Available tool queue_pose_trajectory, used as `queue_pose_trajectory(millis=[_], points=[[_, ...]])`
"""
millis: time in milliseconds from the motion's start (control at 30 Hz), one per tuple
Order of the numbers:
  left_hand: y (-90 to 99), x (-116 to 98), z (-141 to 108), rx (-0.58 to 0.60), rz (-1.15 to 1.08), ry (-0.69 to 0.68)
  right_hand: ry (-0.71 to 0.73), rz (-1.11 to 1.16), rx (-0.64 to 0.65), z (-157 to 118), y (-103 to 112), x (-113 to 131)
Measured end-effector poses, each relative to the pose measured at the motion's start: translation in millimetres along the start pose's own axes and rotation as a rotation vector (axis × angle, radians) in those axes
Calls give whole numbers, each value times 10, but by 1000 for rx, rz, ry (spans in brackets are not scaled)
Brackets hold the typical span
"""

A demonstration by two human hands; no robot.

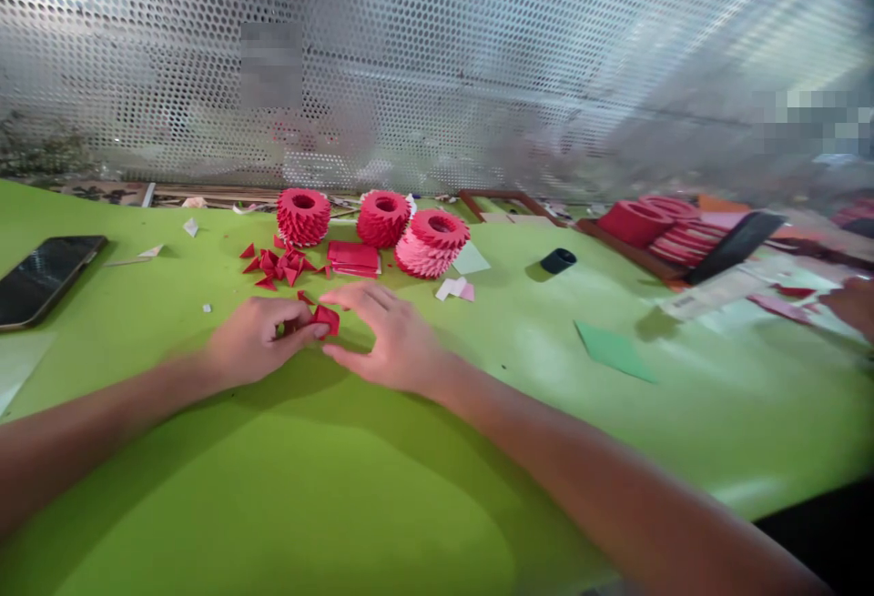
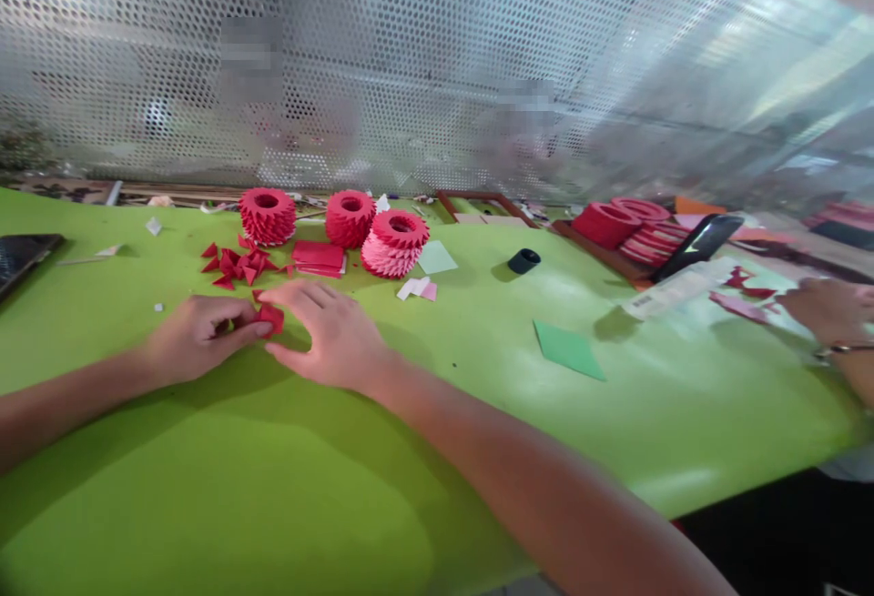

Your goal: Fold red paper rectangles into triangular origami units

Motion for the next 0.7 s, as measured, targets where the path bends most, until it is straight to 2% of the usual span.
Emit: queue_pose_trajectory(millis=[100,200,500,600,700], points=[[0,-15,-5,4,4,-42,30,-35,28,9,-24,-7],[6,-44,-18,6,23,-82,-8,-57,61,-16,-36,-74],[6,-141,-88,40,-11,-265,-10,84,190,-69,-141,-85],[-17,-130,-96,60,-9,-297,-10,69,178,-61,-136,-91],[-39,-146,-122,36,67,-337,-29,35,90,-49,-67,-118]])
Point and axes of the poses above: each hand's wrist, its own z-axis towards the middle knuckle, its own y-axis out of the back of the hand, x = y × z, the point moved 7 cm from there along z, towards the middle knuckle, and after that the axes turned 15 degrees about y, right-handed, at the moved point
